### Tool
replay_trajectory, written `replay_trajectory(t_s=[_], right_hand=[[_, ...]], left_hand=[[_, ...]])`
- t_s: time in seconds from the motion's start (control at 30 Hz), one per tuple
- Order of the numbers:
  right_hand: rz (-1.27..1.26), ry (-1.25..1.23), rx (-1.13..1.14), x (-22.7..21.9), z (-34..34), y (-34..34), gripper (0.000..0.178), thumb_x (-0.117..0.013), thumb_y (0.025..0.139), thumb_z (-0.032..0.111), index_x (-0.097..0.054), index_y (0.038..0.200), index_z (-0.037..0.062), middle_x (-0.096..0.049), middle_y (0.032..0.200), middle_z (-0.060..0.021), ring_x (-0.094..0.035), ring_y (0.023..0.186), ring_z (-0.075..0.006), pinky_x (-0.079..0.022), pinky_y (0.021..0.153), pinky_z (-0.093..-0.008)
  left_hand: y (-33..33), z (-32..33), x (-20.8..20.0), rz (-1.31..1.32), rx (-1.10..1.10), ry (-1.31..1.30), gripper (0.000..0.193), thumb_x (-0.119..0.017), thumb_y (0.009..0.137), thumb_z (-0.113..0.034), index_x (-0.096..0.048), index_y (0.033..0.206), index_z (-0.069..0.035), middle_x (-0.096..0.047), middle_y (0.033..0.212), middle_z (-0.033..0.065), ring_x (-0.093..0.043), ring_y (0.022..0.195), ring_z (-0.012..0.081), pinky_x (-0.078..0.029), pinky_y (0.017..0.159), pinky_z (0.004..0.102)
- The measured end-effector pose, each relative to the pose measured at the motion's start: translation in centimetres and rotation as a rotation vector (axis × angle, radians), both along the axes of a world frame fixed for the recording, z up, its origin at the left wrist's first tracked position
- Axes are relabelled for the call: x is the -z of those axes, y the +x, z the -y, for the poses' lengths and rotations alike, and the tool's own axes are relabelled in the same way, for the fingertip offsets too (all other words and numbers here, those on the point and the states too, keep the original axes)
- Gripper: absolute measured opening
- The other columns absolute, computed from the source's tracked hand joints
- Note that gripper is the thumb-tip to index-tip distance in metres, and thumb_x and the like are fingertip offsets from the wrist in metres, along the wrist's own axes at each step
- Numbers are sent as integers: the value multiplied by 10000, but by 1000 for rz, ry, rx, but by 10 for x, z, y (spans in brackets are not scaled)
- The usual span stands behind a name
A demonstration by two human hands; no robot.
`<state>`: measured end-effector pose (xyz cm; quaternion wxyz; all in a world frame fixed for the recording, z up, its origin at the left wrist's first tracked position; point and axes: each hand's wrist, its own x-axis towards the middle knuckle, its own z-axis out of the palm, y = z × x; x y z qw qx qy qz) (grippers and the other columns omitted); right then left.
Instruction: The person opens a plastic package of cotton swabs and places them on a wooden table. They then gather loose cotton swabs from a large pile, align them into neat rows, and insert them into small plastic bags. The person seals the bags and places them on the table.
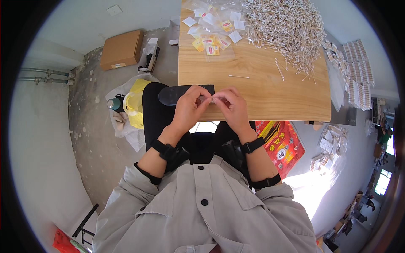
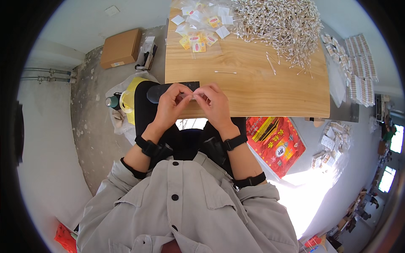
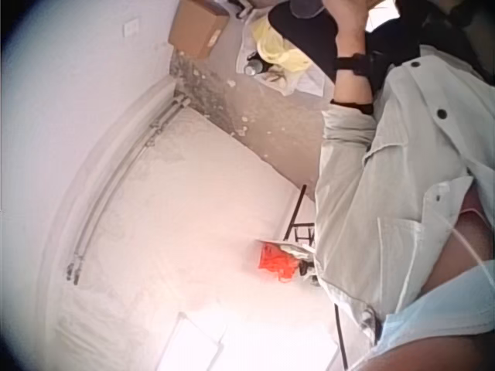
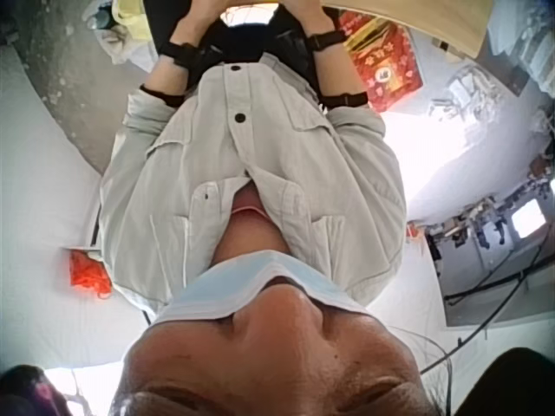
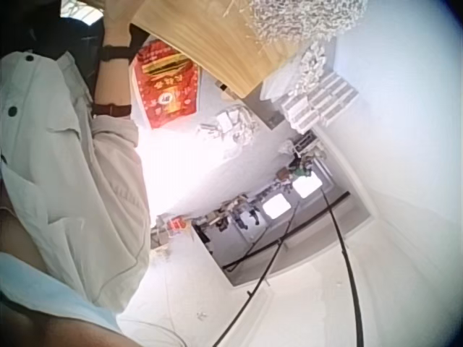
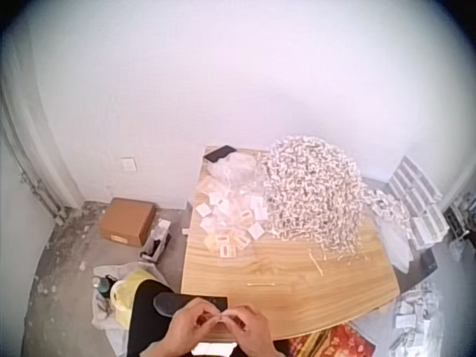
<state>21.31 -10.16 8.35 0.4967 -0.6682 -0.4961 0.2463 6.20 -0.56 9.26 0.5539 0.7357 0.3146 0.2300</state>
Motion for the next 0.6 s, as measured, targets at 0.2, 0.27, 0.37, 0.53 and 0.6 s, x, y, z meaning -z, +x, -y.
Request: replay_trajectory(t_s=[0.2,0.27,0.37,0.53,0.6], right_hand=[[-429,-105,-27,10,-1,-3,107,-649,931,113,-658,999,31,-622,875,-13,-578,725,-86,-460,641,-229],[-630,-175,22,20,0,-8,159,-620,958,165,-648,1011,18,-634,911,-34,-597,708,-91,-479,632,-231],[-760,-138,47,32,0,-15,227,-573,991,219,-637,1036,6,-646,939,-53,-619,714,-101,-504,650,-235],[-803,-60,121,37,-1,-22,257,-535,1013,230,-628,1050,-7,-649,951,-63,-641,752,-114,-534,682,-250],[-789,-43,179,33,-3,-29,264,-524,1019,234,-627,1053,-7,-649,953,-64,-649,762,-119,-538,681,-255]], left_hand=[[-1,0,9,124,-57,-618,161,-683,927,-166,-606,1006,-48,-628,900,0,-552,658,39,-431,575,196],[1,5,20,225,-112,-723,172,-691,928,-194,-616,981,-49,-639,862,7,-573,652,58,-460,584,197],[2,8,25,246,-144,-776,175,-689,930,-201,-613,964,-47,-648,871,22,-605,681,67,-501,612,205],[2,4,36,309,-153,-900,205,-681,934,-207,-629,1003,-21,-666,893,43,-634,713,83,-545,655,217],[2,5,42,338,-154,-893,215,-668,942,-207,-637,1028,-13,-669,889,43,-631,710,79,-542,655,215]])
